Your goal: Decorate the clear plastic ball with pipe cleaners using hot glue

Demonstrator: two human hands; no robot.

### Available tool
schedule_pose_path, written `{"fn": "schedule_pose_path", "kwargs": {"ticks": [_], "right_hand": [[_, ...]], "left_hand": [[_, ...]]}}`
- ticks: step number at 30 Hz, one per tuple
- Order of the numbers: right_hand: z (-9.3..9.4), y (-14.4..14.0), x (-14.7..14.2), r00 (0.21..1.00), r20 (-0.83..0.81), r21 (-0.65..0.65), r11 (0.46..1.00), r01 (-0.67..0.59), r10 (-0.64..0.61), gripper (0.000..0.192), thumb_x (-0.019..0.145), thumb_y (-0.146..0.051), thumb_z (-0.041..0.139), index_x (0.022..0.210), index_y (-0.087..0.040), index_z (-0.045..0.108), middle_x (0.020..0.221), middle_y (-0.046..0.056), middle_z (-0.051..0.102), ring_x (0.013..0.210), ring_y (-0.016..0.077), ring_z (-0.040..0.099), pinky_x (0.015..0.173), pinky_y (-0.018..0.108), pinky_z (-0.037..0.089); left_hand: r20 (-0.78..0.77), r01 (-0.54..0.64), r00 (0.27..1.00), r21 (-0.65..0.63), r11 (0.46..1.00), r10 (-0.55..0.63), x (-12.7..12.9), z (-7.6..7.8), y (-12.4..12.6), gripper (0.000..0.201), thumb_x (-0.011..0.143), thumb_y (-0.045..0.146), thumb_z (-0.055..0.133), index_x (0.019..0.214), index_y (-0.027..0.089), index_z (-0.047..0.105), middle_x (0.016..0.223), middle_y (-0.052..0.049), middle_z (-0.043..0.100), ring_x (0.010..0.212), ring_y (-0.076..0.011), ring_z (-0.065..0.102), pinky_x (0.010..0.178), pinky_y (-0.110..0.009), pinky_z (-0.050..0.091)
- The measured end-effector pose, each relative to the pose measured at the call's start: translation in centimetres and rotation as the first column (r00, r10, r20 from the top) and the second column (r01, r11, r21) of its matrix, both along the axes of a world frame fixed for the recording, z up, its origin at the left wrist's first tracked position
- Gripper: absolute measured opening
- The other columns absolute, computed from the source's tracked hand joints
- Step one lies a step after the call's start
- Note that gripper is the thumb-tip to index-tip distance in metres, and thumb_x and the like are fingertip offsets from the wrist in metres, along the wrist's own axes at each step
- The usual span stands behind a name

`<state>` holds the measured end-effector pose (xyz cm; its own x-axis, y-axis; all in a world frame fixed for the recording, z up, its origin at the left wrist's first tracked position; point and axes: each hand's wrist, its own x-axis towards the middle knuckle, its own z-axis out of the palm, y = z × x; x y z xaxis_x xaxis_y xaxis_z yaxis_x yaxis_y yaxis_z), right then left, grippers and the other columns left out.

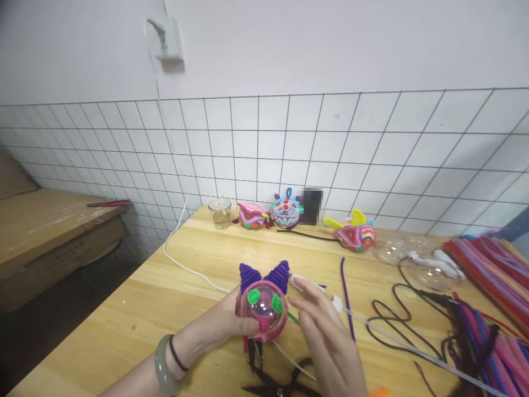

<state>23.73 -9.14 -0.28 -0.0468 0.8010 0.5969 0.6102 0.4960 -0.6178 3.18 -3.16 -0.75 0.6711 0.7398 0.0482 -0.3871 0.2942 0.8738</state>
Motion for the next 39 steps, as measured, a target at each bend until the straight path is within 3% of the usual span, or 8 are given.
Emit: {"fn": "schedule_pose_path", "kwargs": {"ticks": [5,8,13,17,24,28,33,39], "right_hand": [[3.1,6.7,0.8,0.999,0.009,-0.131,0.990,0.043,-0.042,0.030,0.092,-0.041,0.048,0.110,-0.024,0.066,0.124,0.009,0.064,0.119,0.0269,0.057,0.097,0.043,0.049],[4.2,13.1,0.3,0.979,0.206,-0.126,0.992,0.016,0.011,0.036,0.093,-0.038,0.045,0.120,-0.018,0.059,0.121,0.012,0.065,0.108,0.0249,0.063,0.089,0.040,0.054],[4.4,22.9,-2.4,0.906,0.409,-0.160,0.986,-0.042,0.105,0.029,0.089,-0.025,0.057,0.117,-0.019,0.062,0.115,0.011,0.067,0.107,0.0255,0.061,0.091,0.042,0.050],[3.5,27.9,-4.0,0.842,0.528,-0.212,0.977,-0.001,0.115,0.028,0.092,-0.030,0.058,0.117,-0.018,0.059,0.119,0.008,0.061,0.101,0.0215,0.062,0.087,0.043,0.051],[2.4,31.7,-3.8,0.806,0.579,-0.283,0.958,0.053,0.127,0.029,0.093,-0.031,0.057,0.118,-0.018,0.057,0.120,0.008,0.060,0.099,0.0212,0.062,0.083,0.042,0.053],[2.3,32.6,-3.5,0.840,0.525,-0.326,0.944,0.048,0.139,0.030,0.093,-0.032,0.057,0.119,-0.018,0.057,0.120,0.008,0.060,0.099,0.0214,0.062,0.083,0.042,0.053],[2.5,33.8,-2.7,0.894,0.421,-0.406,0.913,0.033,0.155,0.029,0.093,-0.032,0.057,0.118,-0.018,0.057,0.118,0.007,0.060,0.097,0.0209,0.063,0.081,0.041,0.054],[2.5,35.2,-1.5,0.924,0.348,-0.451,0.892,0.015,0.161,0.029,0.093,-0.032,0.057,0.119,-0.018,0.057,0.119,0.008,0.060,0.097,0.0209,0.063,0.081,0.041,0.054]], "left_hand": [[0.019,0.030,0.999,0.027,0.999,-0.031,0.1,0.6,-0.1,0.071,0.057,0.031,0.086,0.121,0.017,0.058,0.114,-0.012,0.066,0.105,-0.0248,0.061,0.092,-0.035,0.045],[0.037,0.034,0.999,0.062,0.997,-0.037,0.1,1.0,-0.1,0.070,0.057,0.029,0.086,0.120,0.017,0.058,0.114,-0.012,0.066,0.109,-0.0268,0.060,0.095,-0.037,0.043],[0.088,0.005,0.996,0.048,0.999,-0.009,-0.2,1.2,0.0,0.079,0.054,0.028,0.087,0.125,0.017,0.055,0.116,-0.012,0.066,0.111,-0.0289,0.060,0.097,-0.040,0.044],[0.136,-0.021,0.990,-0.005,1.000,0.021,-0.8,1.6,0.2,0.076,0.057,0.027,0.086,0.126,0.018,0.055,0.121,-0.012,0.064,0.113,-0.0293,0.059,0.100,-0.043,0.042],[0.210,-0.145,0.966,-0.052,0.988,0.153,-1.2,1.3,0.9,0.076,0.060,0.025,0.085,0.128,0.017,0.053,0.127,-0.014,0.061,0.119,-0.0317,0.056,0.103,-0.046,0.039],[0.214,-0.130,0.967,-0.064,0.989,0.141,-1.1,1.0,1.1,0.069,0.060,0.024,0.085,0.122,0.016,0.057,0.128,-0.015,0.060,0.120,-0.0328,0.055,0.103,-0.047,0.038],[0.222,-0.125,0.963,-0.131,0.983,0.152,-0.9,1.3,1.1,0.080,0.053,0.026,0.088,0.126,0.016,0.055,0.122,-0.015,0.064,0.120,-0.0342,0.054,0.102,-0.045,0.039],[0.151,-0.130,0.977,-0.121,0.984,0.148,-0.8,1.3,1.4,0.076,0.052,0.031,0.088,0.120,0.017,0.058,0.124,-0.014,0.063,0.117,-0.0332,0.056,0.102,-0.044,0.039]]}}
